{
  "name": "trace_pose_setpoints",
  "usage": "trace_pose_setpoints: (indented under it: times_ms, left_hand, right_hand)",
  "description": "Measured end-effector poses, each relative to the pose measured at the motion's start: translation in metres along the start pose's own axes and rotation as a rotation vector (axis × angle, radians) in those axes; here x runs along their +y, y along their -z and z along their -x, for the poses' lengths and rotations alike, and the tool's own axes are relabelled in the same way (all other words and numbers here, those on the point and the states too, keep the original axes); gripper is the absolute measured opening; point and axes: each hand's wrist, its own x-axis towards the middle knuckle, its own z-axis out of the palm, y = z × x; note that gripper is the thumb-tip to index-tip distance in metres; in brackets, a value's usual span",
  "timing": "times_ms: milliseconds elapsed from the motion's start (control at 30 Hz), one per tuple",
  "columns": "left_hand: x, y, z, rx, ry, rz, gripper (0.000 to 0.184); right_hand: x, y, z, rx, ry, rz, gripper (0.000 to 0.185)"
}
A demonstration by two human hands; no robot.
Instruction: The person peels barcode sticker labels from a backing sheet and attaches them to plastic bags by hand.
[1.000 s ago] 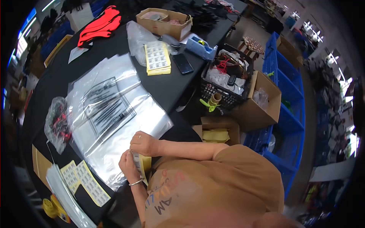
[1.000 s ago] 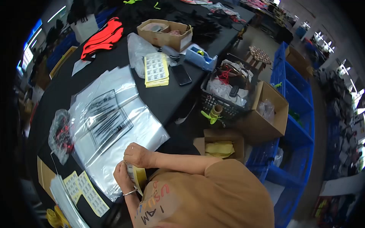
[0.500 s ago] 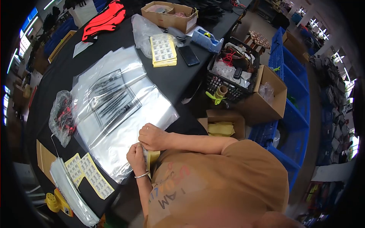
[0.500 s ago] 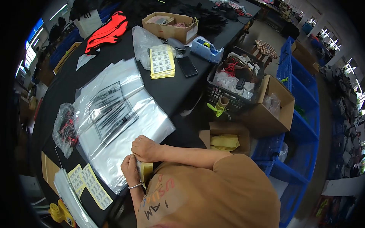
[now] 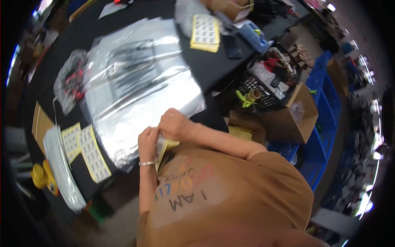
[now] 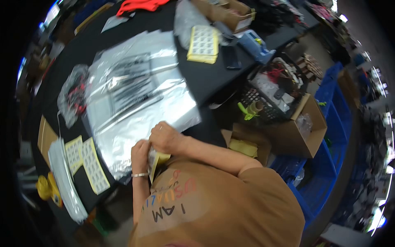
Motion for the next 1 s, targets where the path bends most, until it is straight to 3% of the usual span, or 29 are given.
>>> trace_pose_setpoints:
  times_ms: [433,500,733,1000]
  left_hand:
    - [-0.014,-0.005,-0.002,-0.075,0.117,0.035,0.024]
    - [-0.01,-0.001,-0.003,-0.178,0.19,0.234,0.021]
    - [-0.008,0.0,-0.003,-0.148,0.166,0.192,0.023]
    - [-0.015,-0.005,-0.004,-0.164,0.162,0.181,0.024]
  right_hand:
    - [-0.001,0.019,0.007,-0.071,0.192,-0.069,0.014]
    - [-0.002,0.023,0.004,-0.058,0.162,-0.097,0.015]
    - [0.002,0.024,0.009,-0.022,-0.01,-0.126,0.022]
    - [0.004,0.026,0.008,-0.039,0.071,-0.075,0.021]
